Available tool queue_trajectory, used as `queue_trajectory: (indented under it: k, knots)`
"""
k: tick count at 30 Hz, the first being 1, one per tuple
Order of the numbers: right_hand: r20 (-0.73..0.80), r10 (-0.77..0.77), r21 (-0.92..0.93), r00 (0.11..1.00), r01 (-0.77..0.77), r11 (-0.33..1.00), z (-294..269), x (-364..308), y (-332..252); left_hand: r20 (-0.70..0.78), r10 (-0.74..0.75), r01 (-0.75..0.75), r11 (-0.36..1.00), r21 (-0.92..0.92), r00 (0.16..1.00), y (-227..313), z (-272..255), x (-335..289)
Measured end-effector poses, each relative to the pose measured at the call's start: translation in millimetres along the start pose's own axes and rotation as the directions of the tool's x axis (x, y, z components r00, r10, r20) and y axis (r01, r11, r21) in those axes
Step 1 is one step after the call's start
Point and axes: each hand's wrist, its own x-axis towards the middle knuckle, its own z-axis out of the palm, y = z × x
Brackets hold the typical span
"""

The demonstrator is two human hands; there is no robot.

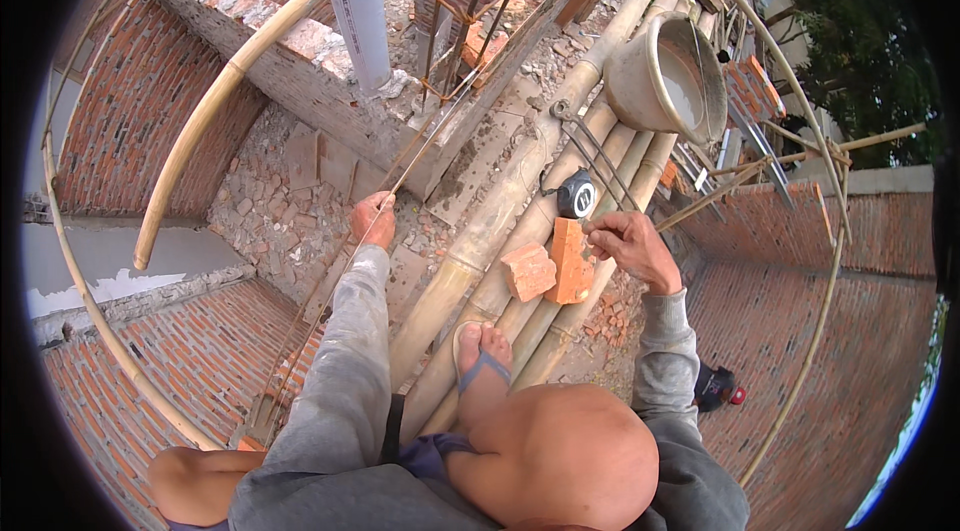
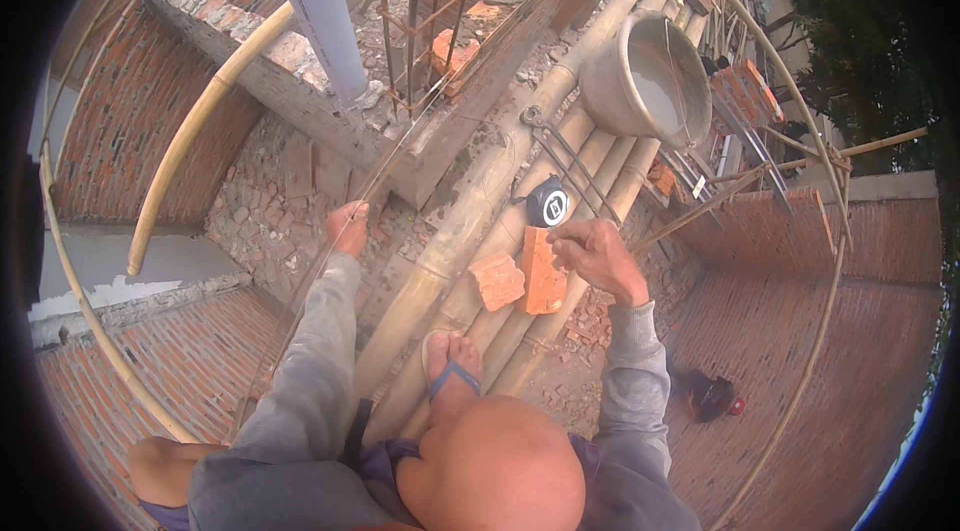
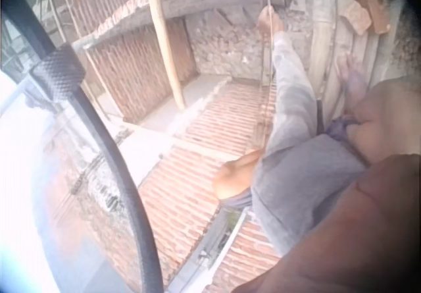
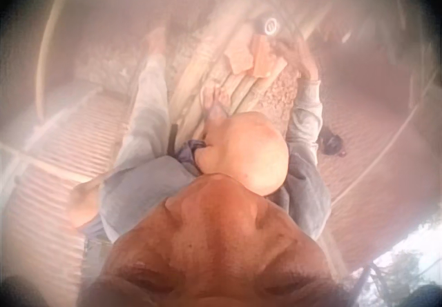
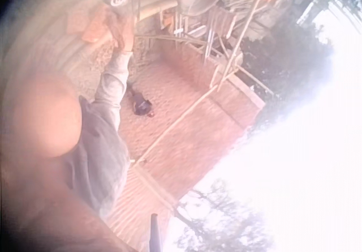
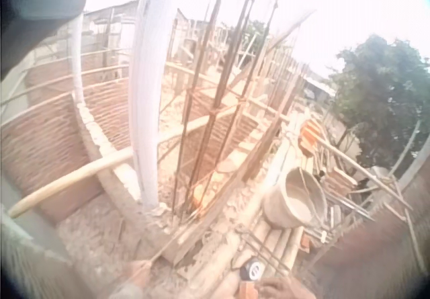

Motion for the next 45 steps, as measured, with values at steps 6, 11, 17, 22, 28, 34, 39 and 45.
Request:
queue_trajectory:
  k: [6,11,17,22,28,34,39,45]
  knots:
    - [-0.310,-0.226,-0.634,0.923,-0.024,0.773,-41,81,129,0.018,-0.050,0.050,0.998,0.026,0.999,0,0,3]
    - [-0.253,-0.135,-0.789,0.958,-0.123,0.601,-47,98,151,0.026,-0.071,0.071,0.997,0.007,0.997,0,1,3]
    - [-0.173,0.134,-0.061,0.976,-0.146,0.987,-72,57,60,0.022,-0.107,0.107,0.994,-0.007,0.994,7,-2,0]
    - [-0.116,-0.118,-0.658,0.986,0.012,0.753,-83,71,-45,0.028,-0.095,0.093,0.995,0.045,0.995,5,-2,2]
    - [0.017,-0.161,-0.967,0.987,0.057,0.247,-29,143,-86,0.044,-0.111,0.110,0.994,0.023,0.993,-6,4,7]
    - [-0.162,-0.260,-0.964,0.952,-0.096,0.247,22,168,-53,0.052,-0.063,0.060,0.997,0.043,0.997,-9,7,9]
    - [-0.220,-0.262,-0.946,0.940,-0.140,0.293,37,173,-38,0.039,-0.009,0.005,0.997,0.081,0.999,-5,4,7]
    - [-0.244,-0.242,-0.937,0.939,-0.164,0.309,43,170,-35,0.008,0.008,-0.009,0.996,0.091,1.000,1,1,4]
